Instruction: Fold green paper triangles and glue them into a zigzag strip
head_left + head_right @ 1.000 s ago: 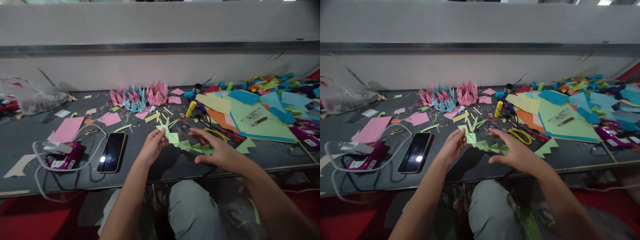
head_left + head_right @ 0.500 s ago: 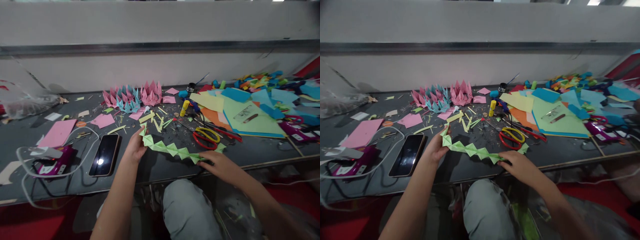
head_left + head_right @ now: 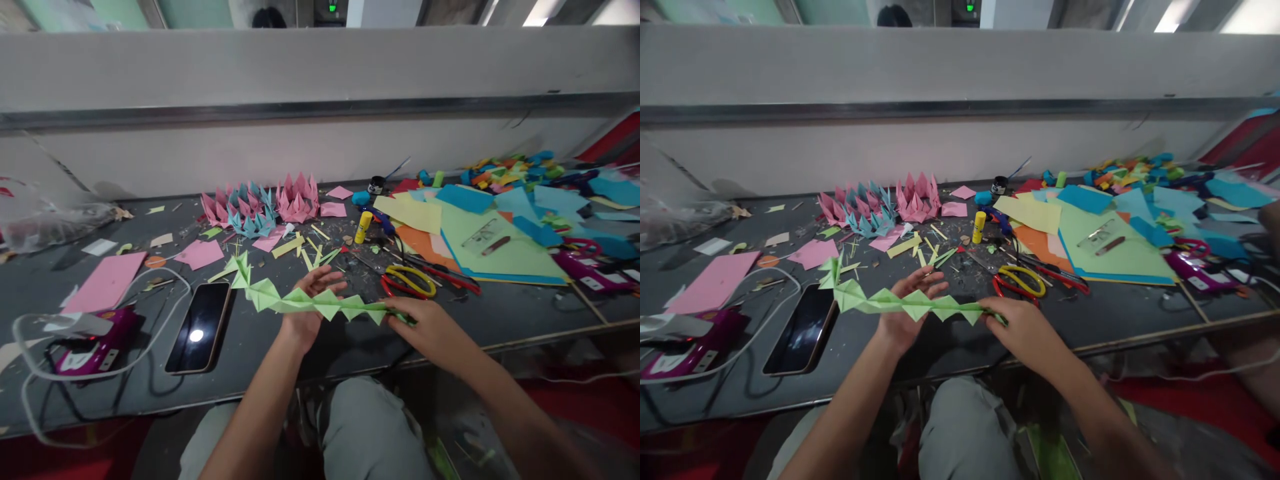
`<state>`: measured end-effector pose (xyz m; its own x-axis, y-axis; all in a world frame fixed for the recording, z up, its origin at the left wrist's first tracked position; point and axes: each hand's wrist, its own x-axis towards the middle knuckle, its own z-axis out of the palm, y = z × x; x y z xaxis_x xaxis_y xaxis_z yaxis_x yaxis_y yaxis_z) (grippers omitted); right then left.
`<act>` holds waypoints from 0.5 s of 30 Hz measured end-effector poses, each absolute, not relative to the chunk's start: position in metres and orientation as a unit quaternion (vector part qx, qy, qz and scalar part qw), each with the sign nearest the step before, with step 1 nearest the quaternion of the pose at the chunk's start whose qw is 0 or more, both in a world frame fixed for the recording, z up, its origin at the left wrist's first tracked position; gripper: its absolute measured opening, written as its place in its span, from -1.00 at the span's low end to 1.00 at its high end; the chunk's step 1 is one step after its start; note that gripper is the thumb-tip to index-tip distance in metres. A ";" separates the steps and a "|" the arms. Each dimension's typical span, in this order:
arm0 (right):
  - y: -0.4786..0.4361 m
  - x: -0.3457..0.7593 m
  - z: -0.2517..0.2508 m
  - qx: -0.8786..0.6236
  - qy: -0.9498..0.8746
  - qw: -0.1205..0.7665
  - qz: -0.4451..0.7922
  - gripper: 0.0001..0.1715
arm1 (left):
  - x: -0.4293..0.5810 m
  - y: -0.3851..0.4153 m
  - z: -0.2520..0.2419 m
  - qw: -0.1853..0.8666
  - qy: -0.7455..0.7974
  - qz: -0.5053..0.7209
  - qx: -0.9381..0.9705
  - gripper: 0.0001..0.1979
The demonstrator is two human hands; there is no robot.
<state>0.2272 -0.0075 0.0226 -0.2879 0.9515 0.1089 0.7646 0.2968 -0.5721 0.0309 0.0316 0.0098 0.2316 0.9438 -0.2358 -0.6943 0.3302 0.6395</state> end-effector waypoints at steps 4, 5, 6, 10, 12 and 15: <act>-0.005 0.226 0.023 -0.605 -0.741 0.230 0.182 -0.72 | 0.033 0.027 0.007 0.727 0.291 0.574 0.241 -0.70; -0.005 0.225 0.022 -0.607 -0.743 0.224 0.173 -0.73 | 0.034 0.027 0.007 0.725 0.289 0.576 0.244 -0.72; -0.005 0.223 0.021 -0.604 -0.749 0.217 0.165 -0.73 | 0.035 0.027 0.007 0.725 0.288 0.576 0.245 -0.76; -0.007 0.217 0.017 -0.551 -0.797 0.206 0.137 -0.75 | 0.034 0.029 0.007 0.717 0.337 0.566 0.227 -0.76; -0.007 0.216 0.016 -0.497 -0.833 0.211 0.116 -0.72 | 0.033 0.030 0.008 0.715 0.374 0.551 0.214 -0.73; -0.006 0.215 0.017 -0.409 -0.885 0.220 0.045 -0.68 | 0.034 0.028 0.010 0.739 0.395 0.499 0.222 -0.70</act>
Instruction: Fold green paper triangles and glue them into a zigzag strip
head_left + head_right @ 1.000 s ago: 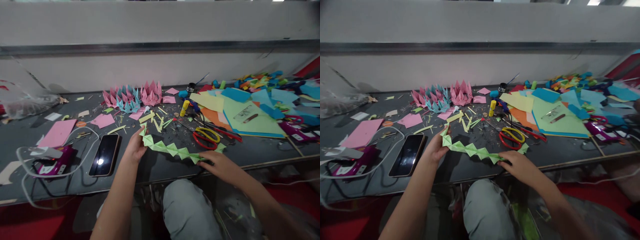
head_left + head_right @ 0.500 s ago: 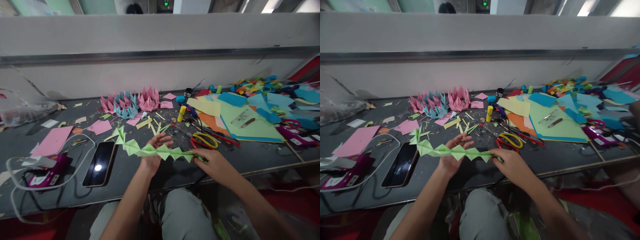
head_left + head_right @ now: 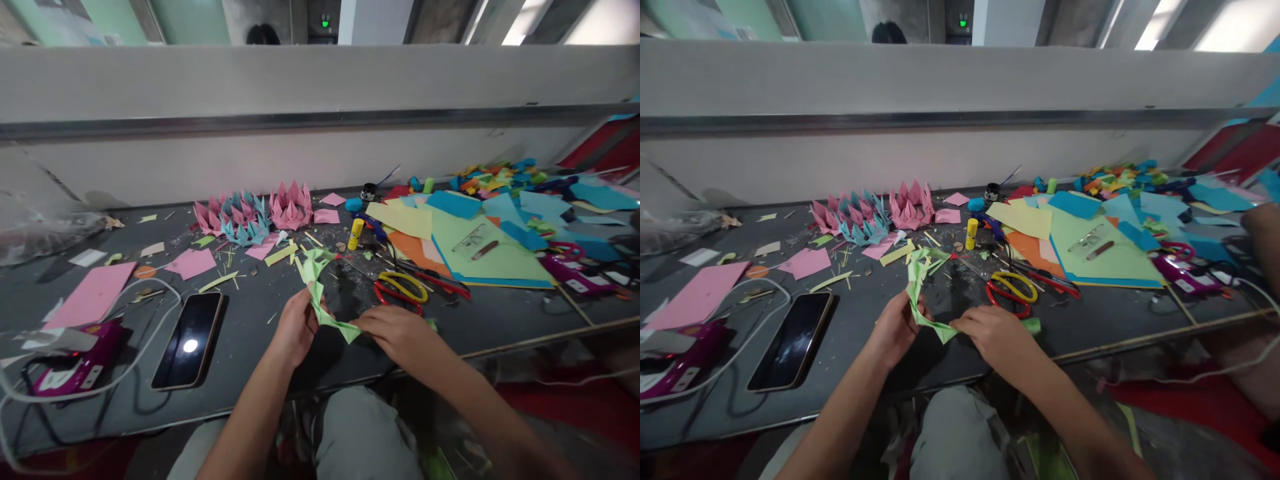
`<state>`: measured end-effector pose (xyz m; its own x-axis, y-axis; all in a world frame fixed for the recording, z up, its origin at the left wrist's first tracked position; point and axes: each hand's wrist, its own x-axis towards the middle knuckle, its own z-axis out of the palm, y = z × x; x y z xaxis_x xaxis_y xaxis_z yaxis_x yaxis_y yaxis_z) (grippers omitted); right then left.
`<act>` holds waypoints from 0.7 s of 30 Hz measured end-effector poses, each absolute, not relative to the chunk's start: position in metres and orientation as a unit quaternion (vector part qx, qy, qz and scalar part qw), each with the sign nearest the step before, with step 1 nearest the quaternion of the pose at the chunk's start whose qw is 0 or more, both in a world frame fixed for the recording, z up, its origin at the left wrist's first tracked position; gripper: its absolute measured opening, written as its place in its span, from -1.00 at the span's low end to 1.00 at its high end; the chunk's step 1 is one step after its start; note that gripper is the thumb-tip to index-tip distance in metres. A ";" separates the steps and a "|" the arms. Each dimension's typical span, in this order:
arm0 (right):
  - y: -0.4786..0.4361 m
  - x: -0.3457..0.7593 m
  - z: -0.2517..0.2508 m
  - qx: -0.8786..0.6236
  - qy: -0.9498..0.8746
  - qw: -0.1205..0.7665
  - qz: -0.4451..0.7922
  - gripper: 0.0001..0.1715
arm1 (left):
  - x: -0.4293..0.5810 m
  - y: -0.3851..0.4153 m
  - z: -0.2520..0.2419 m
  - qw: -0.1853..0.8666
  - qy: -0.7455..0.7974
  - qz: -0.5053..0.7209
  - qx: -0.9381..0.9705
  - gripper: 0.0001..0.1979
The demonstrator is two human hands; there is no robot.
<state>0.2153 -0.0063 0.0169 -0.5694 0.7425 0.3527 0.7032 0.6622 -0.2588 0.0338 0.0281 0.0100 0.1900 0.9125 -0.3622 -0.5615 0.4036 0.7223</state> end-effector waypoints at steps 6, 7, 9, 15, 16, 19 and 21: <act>-0.006 0.219 0.022 -0.391 -0.873 0.279 -0.092 -0.68 | 0.035 0.024 0.015 0.783 0.360 0.443 0.247 -0.78; -0.007 0.220 0.022 -0.400 -0.865 0.283 -0.106 -0.68 | 0.034 0.025 0.016 0.783 0.358 0.451 0.237 -0.80; -0.009 0.222 0.020 -0.421 -0.852 0.285 -0.125 -0.64 | 0.030 0.026 0.020 0.785 0.352 0.464 0.212 -0.84; -0.022 0.228 -0.004 -0.532 -0.780 0.302 -0.130 -0.62 | 0.020 0.031 0.018 0.796 0.328 0.484 0.156 -0.68; -0.024 0.230 -0.010 -0.558 -0.750 0.332 -0.125 -0.62 | 0.019 0.032 0.016 0.797 0.329 0.484 0.152 -0.60; -0.033 0.233 -0.028 -0.644 -0.639 0.420 -0.016 -0.59 | 0.018 0.035 0.011 0.812 0.323 0.465 0.140 -0.41; -0.038 0.234 -0.038 -0.666 -0.569 0.465 0.133 -0.56 | 0.018 0.035 0.009 0.823 0.318 0.450 0.134 -0.36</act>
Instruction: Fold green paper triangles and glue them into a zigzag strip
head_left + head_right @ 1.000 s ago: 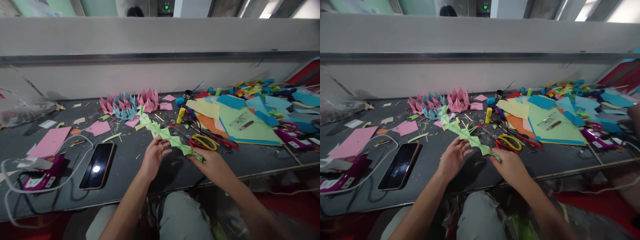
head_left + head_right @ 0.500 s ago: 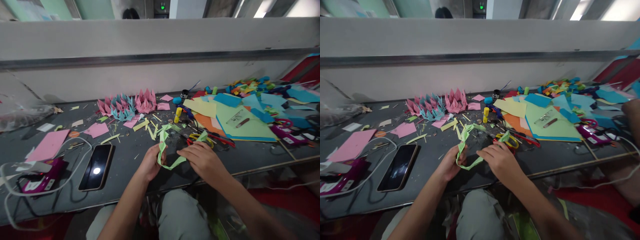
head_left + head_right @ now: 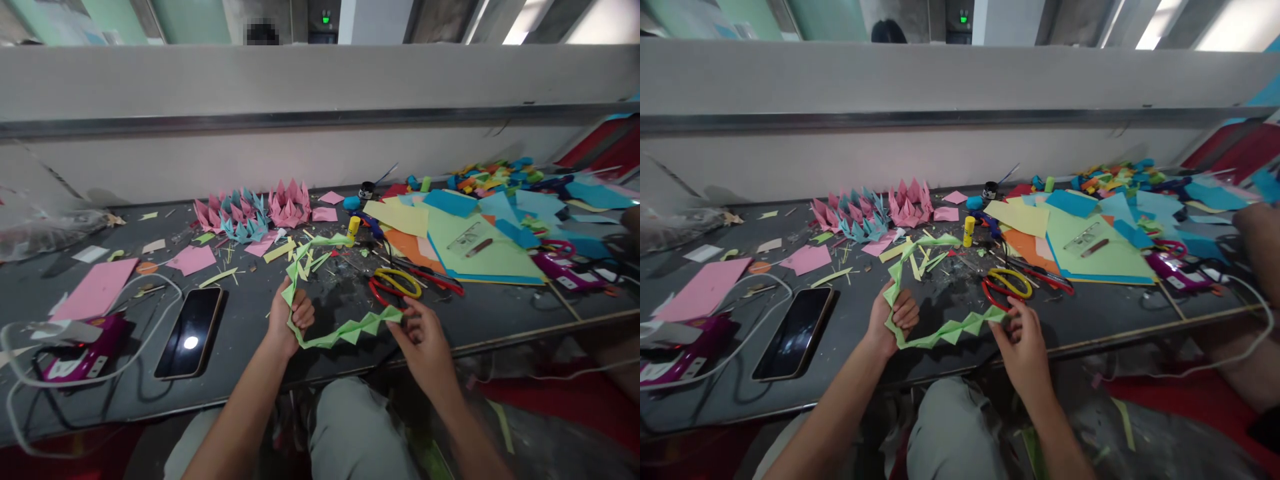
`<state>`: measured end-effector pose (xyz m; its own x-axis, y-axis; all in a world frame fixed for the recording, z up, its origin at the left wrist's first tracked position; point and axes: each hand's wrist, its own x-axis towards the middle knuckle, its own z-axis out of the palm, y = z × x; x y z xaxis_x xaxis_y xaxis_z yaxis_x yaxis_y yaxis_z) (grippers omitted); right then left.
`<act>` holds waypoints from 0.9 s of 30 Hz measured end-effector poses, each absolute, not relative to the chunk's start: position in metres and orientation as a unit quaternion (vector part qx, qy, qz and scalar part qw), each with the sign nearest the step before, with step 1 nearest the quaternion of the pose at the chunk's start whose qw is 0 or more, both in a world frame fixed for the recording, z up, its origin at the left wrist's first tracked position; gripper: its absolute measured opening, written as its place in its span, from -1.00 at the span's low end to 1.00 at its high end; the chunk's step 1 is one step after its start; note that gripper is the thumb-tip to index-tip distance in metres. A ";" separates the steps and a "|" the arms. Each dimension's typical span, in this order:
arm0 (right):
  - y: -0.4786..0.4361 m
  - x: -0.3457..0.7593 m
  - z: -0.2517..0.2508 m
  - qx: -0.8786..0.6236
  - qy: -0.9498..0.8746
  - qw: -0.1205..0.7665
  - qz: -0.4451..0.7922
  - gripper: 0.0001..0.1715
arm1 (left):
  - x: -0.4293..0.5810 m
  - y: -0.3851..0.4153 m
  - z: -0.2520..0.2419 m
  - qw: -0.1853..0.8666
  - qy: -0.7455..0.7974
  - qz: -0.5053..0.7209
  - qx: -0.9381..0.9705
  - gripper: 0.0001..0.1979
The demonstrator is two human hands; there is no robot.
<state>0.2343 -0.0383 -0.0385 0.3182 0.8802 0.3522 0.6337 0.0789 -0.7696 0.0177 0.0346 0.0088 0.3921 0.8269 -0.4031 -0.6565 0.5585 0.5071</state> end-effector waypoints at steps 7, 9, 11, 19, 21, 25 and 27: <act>-0.035 0.231 -0.039 -0.629 -0.480 0.541 0.283 -0.60 | 0.020 0.026 0.006 0.782 0.412 0.420 0.207 -0.43; -0.032 0.228 -0.035 -0.649 -0.503 0.504 0.268 -0.56 | 0.019 0.024 0.003 0.707 0.488 0.438 0.264 -0.50; -0.031 0.223 -0.032 -0.682 -0.550 0.429 0.221 -0.54 | 0.016 0.022 -0.002 0.597 0.560 0.468 0.333 -0.58; -0.035 0.210 -0.018 -0.726 -0.643 0.191 0.153 -0.50 | -0.005 0.023 -0.009 0.361 0.647 0.410 0.532 -0.38; -0.035 0.210 -0.014 -0.718 -0.654 0.177 0.159 -0.49 | -0.009 0.026 -0.007 0.374 0.652 0.409 0.517 -0.36; -0.031 0.210 -0.006 -0.716 -0.663 0.164 0.142 -0.57 | -0.018 0.029 -0.006 0.386 0.648 0.405 0.516 -0.25; -0.027 0.209 -0.001 -0.711 -0.673 0.156 0.135 -0.64 | -0.023 0.028 -0.008 0.406 0.632 0.409 0.517 -0.23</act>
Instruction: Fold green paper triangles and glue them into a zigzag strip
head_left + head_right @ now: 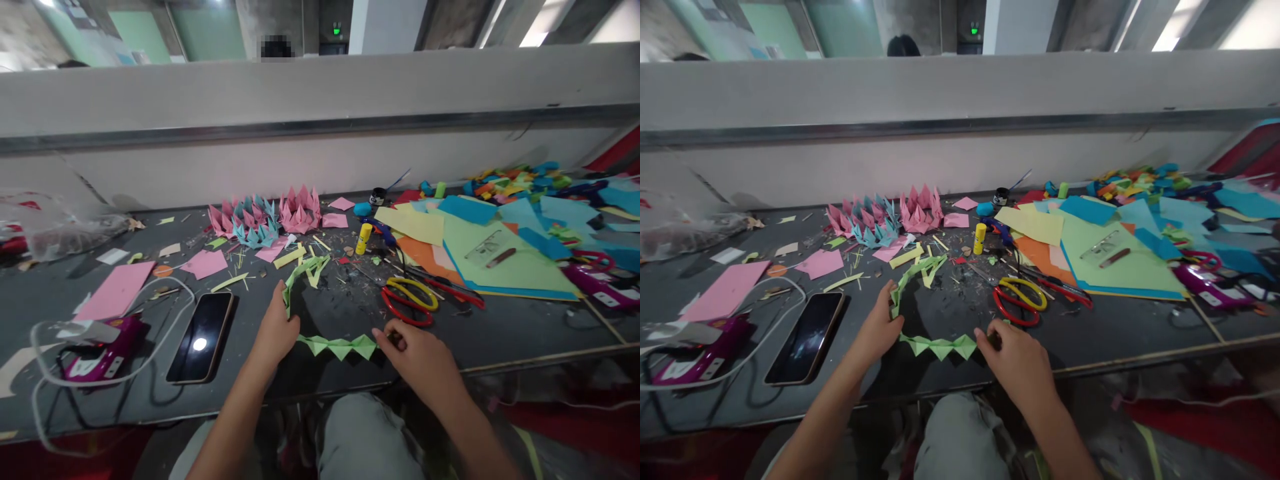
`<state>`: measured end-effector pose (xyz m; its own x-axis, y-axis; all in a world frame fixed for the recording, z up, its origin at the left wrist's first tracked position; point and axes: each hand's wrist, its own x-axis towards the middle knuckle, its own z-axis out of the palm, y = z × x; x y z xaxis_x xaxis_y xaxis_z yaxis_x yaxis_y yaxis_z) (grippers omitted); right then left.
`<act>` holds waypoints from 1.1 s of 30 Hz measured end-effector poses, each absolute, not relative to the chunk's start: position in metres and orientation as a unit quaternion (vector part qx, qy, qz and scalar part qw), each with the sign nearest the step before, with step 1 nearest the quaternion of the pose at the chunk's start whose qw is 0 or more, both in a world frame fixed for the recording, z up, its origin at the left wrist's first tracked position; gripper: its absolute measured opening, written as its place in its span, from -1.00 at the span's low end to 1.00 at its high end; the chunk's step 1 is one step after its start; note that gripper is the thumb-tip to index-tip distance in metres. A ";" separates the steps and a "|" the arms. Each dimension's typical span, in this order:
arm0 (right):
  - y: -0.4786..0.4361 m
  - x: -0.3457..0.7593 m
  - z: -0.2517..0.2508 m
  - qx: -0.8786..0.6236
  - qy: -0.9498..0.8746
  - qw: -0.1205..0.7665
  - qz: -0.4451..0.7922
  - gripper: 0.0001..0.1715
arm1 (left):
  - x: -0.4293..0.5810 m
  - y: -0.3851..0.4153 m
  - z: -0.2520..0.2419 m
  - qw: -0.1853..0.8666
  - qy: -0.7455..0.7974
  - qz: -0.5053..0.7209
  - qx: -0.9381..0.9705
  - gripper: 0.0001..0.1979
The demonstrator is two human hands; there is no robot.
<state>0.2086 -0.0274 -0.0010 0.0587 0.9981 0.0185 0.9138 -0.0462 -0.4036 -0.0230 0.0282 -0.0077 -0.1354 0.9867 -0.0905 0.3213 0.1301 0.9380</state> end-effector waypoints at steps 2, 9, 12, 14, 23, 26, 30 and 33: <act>-0.024 0.207 0.005 -0.694 -0.689 0.150 0.145 -0.74 | -0.027 0.027 -0.009 0.430 0.623 0.423 0.498 -0.23; -0.005 0.213 0.020 -0.607 -0.765 0.101 0.192 -0.84 | -0.030 0.055 0.002 0.308 0.658 0.443 0.525 -0.40; 0.006 0.216 0.022 -0.601 -0.780 0.039 0.172 -0.67 | -0.029 0.075 0.002 0.303 0.676 0.429 0.517 -0.56; 0.013 0.215 0.023 -0.610 -0.779 0.003 0.143 -0.56 | -0.030 0.083 -0.003 0.320 0.675 0.427 0.510 -0.66; 0.034 0.206 0.012 -0.622 -0.780 -0.008 0.074 -0.36 | -0.028 0.071 -0.009 0.371 0.604 0.415 0.570 -0.58; 0.038 0.208 0.003 -0.574 -0.814 0.053 0.067 -0.48 | -0.017 0.065 -0.001 0.374 0.578 0.389 0.612 -0.69; 0.045 0.207 0.004 -0.542 -0.837 0.053 0.063 -0.51 | -0.005 0.062 -0.001 0.363 0.564 0.369 0.643 -0.79; 0.051 0.201 0.015 -0.523 -0.851 -0.001 0.050 -0.51 | 0.001 0.063 -0.005 0.354 0.553 0.358 0.664 -0.81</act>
<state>0.2006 0.0514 0.0153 -0.4531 0.8898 -0.0536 0.8899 0.4480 -0.0852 0.0006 0.0635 -0.0049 0.1321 0.9877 0.0838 0.4805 -0.1377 0.8661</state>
